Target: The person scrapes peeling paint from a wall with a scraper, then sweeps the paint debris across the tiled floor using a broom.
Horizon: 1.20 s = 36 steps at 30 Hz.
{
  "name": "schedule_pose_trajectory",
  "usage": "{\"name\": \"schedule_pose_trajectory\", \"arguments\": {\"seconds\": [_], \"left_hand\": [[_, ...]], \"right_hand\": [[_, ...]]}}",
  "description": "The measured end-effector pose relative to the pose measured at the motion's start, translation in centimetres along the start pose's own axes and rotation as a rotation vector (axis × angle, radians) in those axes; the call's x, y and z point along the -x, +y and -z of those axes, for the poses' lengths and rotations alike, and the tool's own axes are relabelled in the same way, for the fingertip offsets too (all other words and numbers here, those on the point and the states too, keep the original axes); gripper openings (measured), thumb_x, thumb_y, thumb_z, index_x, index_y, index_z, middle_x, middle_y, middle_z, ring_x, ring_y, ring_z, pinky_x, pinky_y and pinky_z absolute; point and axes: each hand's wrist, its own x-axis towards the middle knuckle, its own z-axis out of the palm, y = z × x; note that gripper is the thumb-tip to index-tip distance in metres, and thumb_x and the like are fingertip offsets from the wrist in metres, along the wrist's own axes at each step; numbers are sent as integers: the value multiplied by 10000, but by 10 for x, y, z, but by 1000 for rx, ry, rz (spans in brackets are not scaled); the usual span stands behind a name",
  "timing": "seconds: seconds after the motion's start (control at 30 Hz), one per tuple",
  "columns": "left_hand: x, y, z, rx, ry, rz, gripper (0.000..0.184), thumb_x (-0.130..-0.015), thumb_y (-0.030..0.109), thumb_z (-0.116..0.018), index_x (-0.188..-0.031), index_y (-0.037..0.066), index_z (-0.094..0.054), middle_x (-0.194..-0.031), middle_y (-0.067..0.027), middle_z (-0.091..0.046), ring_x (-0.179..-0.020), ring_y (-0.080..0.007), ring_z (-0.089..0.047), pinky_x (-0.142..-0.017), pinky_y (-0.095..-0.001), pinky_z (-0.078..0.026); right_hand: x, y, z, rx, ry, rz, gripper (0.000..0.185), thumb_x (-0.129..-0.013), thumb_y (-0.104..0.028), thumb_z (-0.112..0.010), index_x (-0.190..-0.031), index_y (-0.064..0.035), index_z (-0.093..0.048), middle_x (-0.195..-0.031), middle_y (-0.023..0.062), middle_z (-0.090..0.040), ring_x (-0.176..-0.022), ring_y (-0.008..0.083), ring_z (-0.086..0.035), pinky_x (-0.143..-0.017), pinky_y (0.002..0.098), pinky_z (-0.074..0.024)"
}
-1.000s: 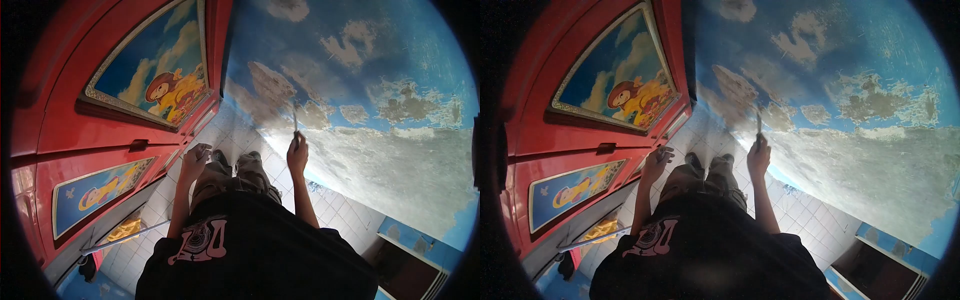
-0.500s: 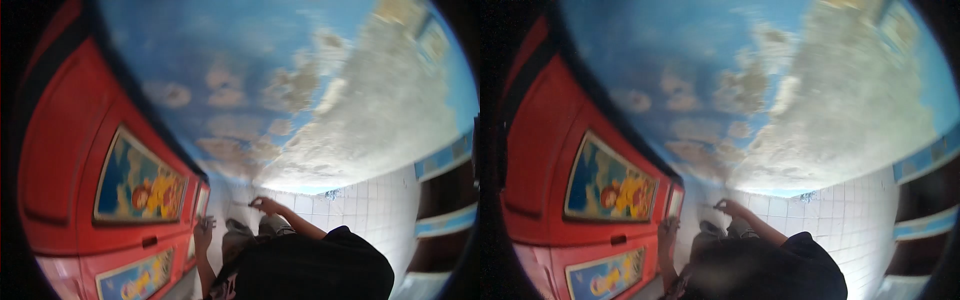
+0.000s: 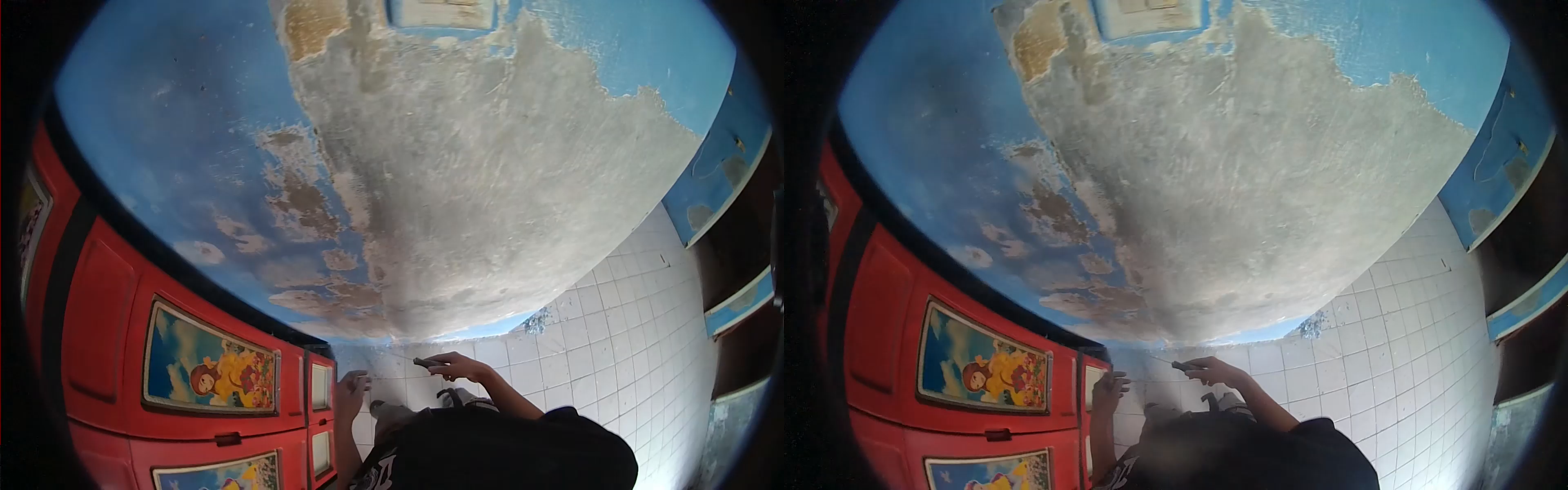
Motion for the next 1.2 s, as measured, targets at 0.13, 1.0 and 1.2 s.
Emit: {"name": "schedule_pose_trajectory", "arguments": {"seconds": [0.13,1.0,1.2], "left_hand": [[0,17,-69,-11,-142,9,180,-846,96,-500,-981,2,-572,-842,-121,-624,-798,-159,-615,-694,-264,-504],[68,-4,-137,-9,28,96,185,-821,85,-492,-957,-2,-582,-804,-103,-635,-718,-131,-604,-634,-246,-485],[65,-18,-132,-13,58,91,184,-814,87,-500,-954,2,-586,-807,-104,-634,-720,-128,-602,-632,-247,-484]], "right_hand": [[70,-10,30,-553,-111,350,456,-827,-204,-559,-1234,-40,-431,-971,45,-543,-793,99,-490,-653,237,-419],[54,56,123,8,561,377,210,-842,-150,-454,-818,15,-580,-781,69,-613,-737,140,-559,-686,263,-439],[80,100,63,-133,132,-92,290,-811,-216,-578,-957,34,-583,-710,109,-607,-615,181,-603,-536,297,-497]]}}
